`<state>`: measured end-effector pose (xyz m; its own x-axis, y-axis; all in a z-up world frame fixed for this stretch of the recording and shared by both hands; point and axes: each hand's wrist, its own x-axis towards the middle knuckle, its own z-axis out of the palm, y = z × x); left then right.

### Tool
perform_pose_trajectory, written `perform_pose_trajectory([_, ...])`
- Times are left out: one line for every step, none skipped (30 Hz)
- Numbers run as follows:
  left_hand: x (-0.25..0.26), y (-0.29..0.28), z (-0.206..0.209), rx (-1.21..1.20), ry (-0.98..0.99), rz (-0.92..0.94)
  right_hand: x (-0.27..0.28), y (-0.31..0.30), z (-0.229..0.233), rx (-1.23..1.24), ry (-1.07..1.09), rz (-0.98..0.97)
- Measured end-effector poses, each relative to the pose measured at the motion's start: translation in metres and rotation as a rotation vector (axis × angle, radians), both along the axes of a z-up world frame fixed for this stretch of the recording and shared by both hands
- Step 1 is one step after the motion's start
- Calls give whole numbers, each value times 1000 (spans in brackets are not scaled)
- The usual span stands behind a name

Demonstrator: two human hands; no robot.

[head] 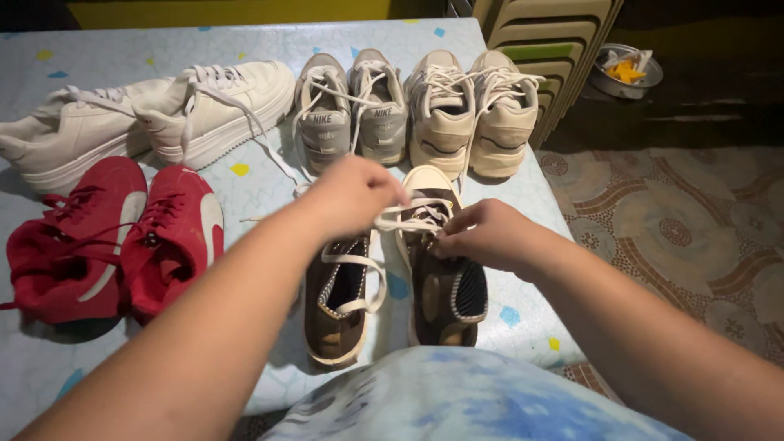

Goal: The person removes laces from a pair of red sneakers and then re-laces them by threading the laces through the eyelets and tying a knot. They then move to a pair of brown high-top sneakers and repeat the process of threading and tying the laces.

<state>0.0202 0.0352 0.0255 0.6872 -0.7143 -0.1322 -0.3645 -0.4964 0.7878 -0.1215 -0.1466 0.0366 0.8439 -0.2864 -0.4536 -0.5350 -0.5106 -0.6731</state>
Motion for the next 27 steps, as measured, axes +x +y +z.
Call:
perform_pose_trajectory([-4, 2, -1, 79, -63, -31, -1, -4, -7, 82, 4, -25])
perform_pose_trajectory([-9, 3, -2, 82, -63, -50, -3, -9, -15, 161, 9, -50])
perform_pose_trajectory([-13, 2, -2, 85, -63, -70, -5, -14, -22, 240, 14, -76])
perform_pose_trajectory([-17, 1, -1, 91, -65, -95, -7, -19, -28, 316, -27, -56])
perform_pose_trajectory([-20, 0, 2, 112, -55, -117, -10, -24, -33, 393, -69, -36])
perform_pose_trajectory([-21, 0, 4, 133, -46, -133, -11, -27, -37, 467, -111, -10])
perform_pose_trajectory([-23, -1, 6, 153, -36, -149, -13, -29, -40, 480, -131, -16])
perform_pose_trajectory([-23, -2, 8, 174, -46, -159, -14, -30, -43, 492, -152, -25])
perform_pose_trajectory([-23, -3, 9, 196, -57, -168, -15, -30, -45, 505, -173, -33])
perform_pose_trajectory([-24, -5, 10, 218, -68, -177, -16, -29, -45, 515, -170, -67])
perform_pose_trajectory([-25, -7, 9, 243, -101, -194, -17, -28, -45, 525, -166, -102])
perform_pose_trajectory([-26, -8, 9, 267, -134, -206, -17, -25, -44, 535, -162, -130])
perform_pose_trajectory([-27, -9, 8, 291, -168, -217, -16, -23, -42, 529, -160, -140])
perform_pose_trajectory([-28, -11, 7, 284, -176, -214, -15, -22, -40, 522, -158, -151])
perform_pose_trajectory([-30, -13, 6, 276, -184, -211, -15, -21, -38, 516, -155, -163])
perform_pose_trajectory([-31, -15, 4, 269, -191, -208, -15, -21, -35, 442, -137, -172])
perform_pose_trajectory([-33, -17, 3, 269, -183, -178, -16, -22, -33, 367, -117, -182])
perform_pose_trajectory([-35, -17, 2, 268, -175, -145, -15, -22, -32, 293, -98, -188])
perform_pose_trajectory([-36, -18, 2, 268, -167, -112, -15, -23, -31, 297, -97, -174])
perform_pose_trajectory([-37, -18, 1, 289, -156, -92, -15, -23, -32, 302, -94, -159])
perform_pose_trajectory([-38, -18, -1, 310, -146, -73, -14, -24, -35, 307, -92, -144])
perform_pose_trajectory([-38, -18, -2, 331, -137, -54, -13, -25, -38, 304, -84, -137])
perform_pose_trajectory([-38, -18, -3, 312, -113, -63, -11, -25, -42, 300, -75, -130])
perform_pose_trajectory([-38, -19, -4, 294, -88, -70, -8, -26, -47, 298, -66, -121])
perform_pose_trajectory([-38, -19, -5, 276, -64, -78, -6, -26, -51, 209, -101, -36])
perform_pose_trajectory([-38, -18, -7, 277, -69, -96, -3, -27, -56, 120, -135, 51])
perform_pose_trajectory([-38, -18, -9, 277, -74, -115, 0, -27, -60, 30, -169, 137])
